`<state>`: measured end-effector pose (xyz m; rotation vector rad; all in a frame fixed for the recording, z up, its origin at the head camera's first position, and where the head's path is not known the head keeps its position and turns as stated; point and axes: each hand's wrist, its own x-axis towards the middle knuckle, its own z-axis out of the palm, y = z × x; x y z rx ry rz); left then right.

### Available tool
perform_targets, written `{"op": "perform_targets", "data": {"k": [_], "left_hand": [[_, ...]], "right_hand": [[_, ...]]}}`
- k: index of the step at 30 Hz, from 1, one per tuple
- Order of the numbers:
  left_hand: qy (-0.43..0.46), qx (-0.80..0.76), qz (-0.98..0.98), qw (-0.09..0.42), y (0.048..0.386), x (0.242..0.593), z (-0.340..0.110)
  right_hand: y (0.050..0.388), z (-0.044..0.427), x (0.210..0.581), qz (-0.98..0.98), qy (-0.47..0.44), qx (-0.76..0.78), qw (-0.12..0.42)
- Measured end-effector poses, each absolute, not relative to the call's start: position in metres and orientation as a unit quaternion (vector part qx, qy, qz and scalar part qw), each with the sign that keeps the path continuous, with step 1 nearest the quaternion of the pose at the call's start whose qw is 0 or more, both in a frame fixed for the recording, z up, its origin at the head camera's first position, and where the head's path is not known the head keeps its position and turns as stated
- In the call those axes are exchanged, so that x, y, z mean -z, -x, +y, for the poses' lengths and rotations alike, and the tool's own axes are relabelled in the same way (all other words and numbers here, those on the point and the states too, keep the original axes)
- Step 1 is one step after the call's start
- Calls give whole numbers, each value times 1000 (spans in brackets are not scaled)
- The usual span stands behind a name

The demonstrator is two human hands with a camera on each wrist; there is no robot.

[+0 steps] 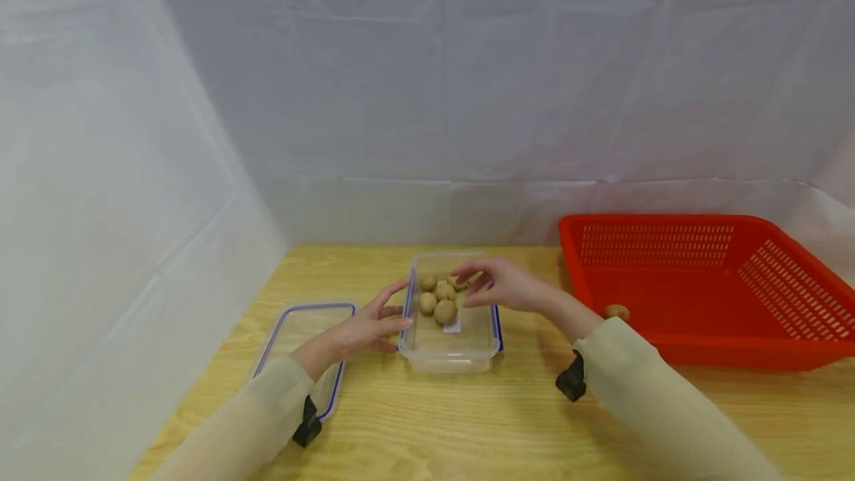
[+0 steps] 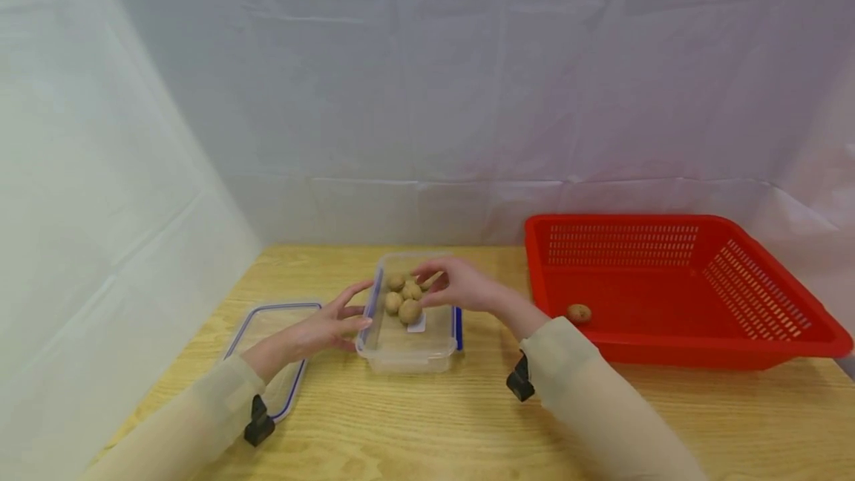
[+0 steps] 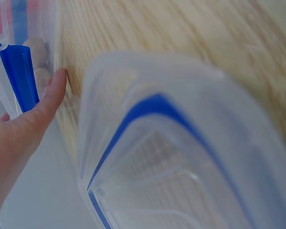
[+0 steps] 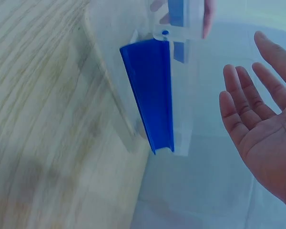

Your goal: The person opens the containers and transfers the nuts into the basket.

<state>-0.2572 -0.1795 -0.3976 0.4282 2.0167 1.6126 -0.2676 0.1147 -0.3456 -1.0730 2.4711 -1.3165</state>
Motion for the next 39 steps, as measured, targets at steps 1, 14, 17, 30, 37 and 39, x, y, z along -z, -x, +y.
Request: {"op": "perform_targets", "data": {"k": [1, 14, 17, 30, 37, 39], "left_hand": [[-158, -595, 744, 259, 257, 398, -180], [-157, -598, 742, 258, 257, 399, -179], [-158, -597, 743, 259, 257, 398, -179], [-155, -600, 738, 265, 258, 399, -178], [-150, -600, 739, 266, 255, 397, -179], [-149, -601, 739, 265, 255, 396, -179]], "right_hand": [[269, 112, 347, 824, 355, 435, 73], [281, 86, 371, 833, 344, 423, 96], [283, 84, 376, 843, 337, 410, 94], [288, 77, 380, 884, 299, 348, 93], [287, 72, 382, 901, 299, 302, 89], [285, 71, 382, 906, 301, 285, 85]]}}
